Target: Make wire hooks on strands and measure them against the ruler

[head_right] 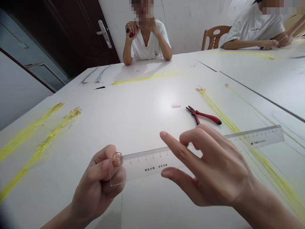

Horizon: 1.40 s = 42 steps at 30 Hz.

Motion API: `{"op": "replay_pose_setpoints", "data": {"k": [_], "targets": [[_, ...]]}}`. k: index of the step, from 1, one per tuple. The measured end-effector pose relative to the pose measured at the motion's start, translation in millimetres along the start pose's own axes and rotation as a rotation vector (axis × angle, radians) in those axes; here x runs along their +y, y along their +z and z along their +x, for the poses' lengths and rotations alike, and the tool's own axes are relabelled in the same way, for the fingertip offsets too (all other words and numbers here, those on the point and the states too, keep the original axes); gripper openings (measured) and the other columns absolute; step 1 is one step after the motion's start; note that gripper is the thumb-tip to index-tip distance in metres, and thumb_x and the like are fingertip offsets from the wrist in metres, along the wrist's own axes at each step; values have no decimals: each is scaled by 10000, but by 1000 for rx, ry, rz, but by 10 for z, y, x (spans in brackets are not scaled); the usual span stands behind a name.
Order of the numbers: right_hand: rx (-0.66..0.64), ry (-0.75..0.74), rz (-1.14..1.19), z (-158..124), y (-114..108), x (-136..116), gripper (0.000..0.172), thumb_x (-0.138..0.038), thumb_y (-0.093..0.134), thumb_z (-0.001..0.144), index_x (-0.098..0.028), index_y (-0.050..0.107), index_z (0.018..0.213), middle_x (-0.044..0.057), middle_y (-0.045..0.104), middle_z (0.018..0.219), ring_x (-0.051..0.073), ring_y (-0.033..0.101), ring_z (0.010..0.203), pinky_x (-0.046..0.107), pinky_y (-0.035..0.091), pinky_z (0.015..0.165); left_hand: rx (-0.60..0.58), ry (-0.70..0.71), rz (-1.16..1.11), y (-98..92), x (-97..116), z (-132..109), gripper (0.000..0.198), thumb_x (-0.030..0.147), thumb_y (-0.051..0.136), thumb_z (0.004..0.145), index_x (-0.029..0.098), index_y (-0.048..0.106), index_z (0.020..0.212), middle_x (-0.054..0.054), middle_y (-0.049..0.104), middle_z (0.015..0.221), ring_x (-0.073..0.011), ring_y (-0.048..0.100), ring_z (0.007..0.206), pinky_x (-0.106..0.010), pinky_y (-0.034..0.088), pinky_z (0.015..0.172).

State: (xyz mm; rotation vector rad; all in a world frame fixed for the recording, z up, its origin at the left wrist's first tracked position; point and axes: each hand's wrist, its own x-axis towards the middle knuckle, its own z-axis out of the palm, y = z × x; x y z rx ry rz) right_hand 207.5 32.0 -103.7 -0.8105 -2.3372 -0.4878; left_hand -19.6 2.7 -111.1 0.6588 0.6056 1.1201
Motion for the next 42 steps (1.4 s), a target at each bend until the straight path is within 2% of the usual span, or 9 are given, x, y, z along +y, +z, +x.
{"op": "replay_pose_setpoints", "data": {"k": [6,19,28,32,40,42], "targets": [[21,2,12,10,3,-3,490,-432,489,866,-138,469,1258,46,478,783,151,431,645,313,433,575,-11,12,0,8,-1,-10,110,249,693,730,212,669,629,108,180,440,-9,78,343,-111,112,313],[20,-1,4,14,1,-5,462,-435,473,876,-112,493,1206,48,476,777,141,425,639,299,420,557,-4,-4,2,-5,-3,-31,103,261,698,737,231,689,639,96,231,455,-4,96,355,-109,114,324],[16,16,16,2,10,-6,508,-434,494,863,-154,450,1284,47,476,779,153,434,643,303,426,548,-22,7,-7,-7,-7,-11,97,255,696,739,231,694,645,95,265,470,3,105,352,-107,114,321],[7,9,22,13,27,-4,513,-436,473,873,-145,441,1295,55,469,783,161,434,659,316,420,566,-39,9,-9,-13,-6,-9,103,254,686,751,233,694,650,100,229,453,0,94,352,-103,116,323],[8,11,29,10,14,-23,479,-439,461,883,-123,476,1243,55,471,783,147,428,660,300,413,576,-10,-12,-11,-32,-14,-25,119,262,694,741,219,670,632,104,191,447,-1,75,350,-109,106,324],[13,11,15,-2,14,-14,476,-431,488,872,-122,487,1234,52,476,784,145,431,663,308,429,621,41,-21,-20,-44,-7,-21,135,277,701,728,209,641,627,113,147,441,-5,53,344,-118,97,314]]}}
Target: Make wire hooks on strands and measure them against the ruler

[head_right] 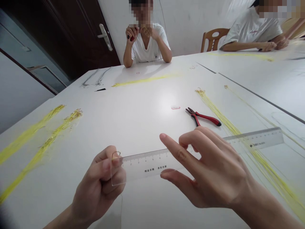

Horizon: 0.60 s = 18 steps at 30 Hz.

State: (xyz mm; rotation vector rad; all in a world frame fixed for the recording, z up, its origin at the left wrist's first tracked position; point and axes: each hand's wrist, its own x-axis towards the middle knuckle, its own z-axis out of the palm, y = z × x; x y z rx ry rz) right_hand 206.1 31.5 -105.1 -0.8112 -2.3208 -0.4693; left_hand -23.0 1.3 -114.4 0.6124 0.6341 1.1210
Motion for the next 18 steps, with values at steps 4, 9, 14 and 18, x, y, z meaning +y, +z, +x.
{"op": "replay_pose_setpoints", "data": {"k": [4,9,14,18], "targets": [[12,69,-83,-69,122,84,490,-390,570,828,-125,503,1236,63,520,822,164,486,716,322,454,679,321,59,2,-20,41,64,236,282,700,716,200,518,591,104,115,487,-35,36,386,-152,88,311],[-393,318,-133,-152,482,130,400,-374,518,853,-66,584,1101,113,556,793,236,540,684,384,464,597,538,119,72,2,83,162,160,274,657,751,213,521,694,96,116,529,-58,33,437,-167,93,325],[-442,298,-52,-76,714,-145,357,-297,579,820,-55,589,1082,120,579,804,260,572,719,373,481,579,477,171,220,10,56,151,183,328,624,771,211,500,706,99,114,537,-57,42,437,-166,102,331],[-395,284,56,32,759,-396,452,-242,599,796,-33,524,1189,153,597,886,279,566,773,403,489,615,436,218,298,3,20,130,182,356,608,791,211,523,721,111,109,499,-52,47,418,-168,106,340]]}}
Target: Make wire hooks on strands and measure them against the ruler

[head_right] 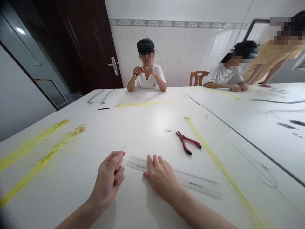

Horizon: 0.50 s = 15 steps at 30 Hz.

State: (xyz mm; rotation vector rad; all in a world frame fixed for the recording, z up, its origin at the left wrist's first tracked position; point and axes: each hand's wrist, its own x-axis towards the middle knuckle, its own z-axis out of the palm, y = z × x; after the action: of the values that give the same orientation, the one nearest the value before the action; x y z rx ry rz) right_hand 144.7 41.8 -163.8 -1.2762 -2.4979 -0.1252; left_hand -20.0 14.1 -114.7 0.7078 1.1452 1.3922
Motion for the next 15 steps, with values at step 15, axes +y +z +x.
{"op": "replay_pose_setpoints", "data": {"k": [15], "targets": [[263,209,825,179,-498,-379,130,-319,509,856,-199,550,825,11,625,800,130,589,770,265,484,681,-61,359,400,-44,-124,-87,226,388,616,771,181,643,686,65,234,532,-104,234,520,-218,222,478]]}}
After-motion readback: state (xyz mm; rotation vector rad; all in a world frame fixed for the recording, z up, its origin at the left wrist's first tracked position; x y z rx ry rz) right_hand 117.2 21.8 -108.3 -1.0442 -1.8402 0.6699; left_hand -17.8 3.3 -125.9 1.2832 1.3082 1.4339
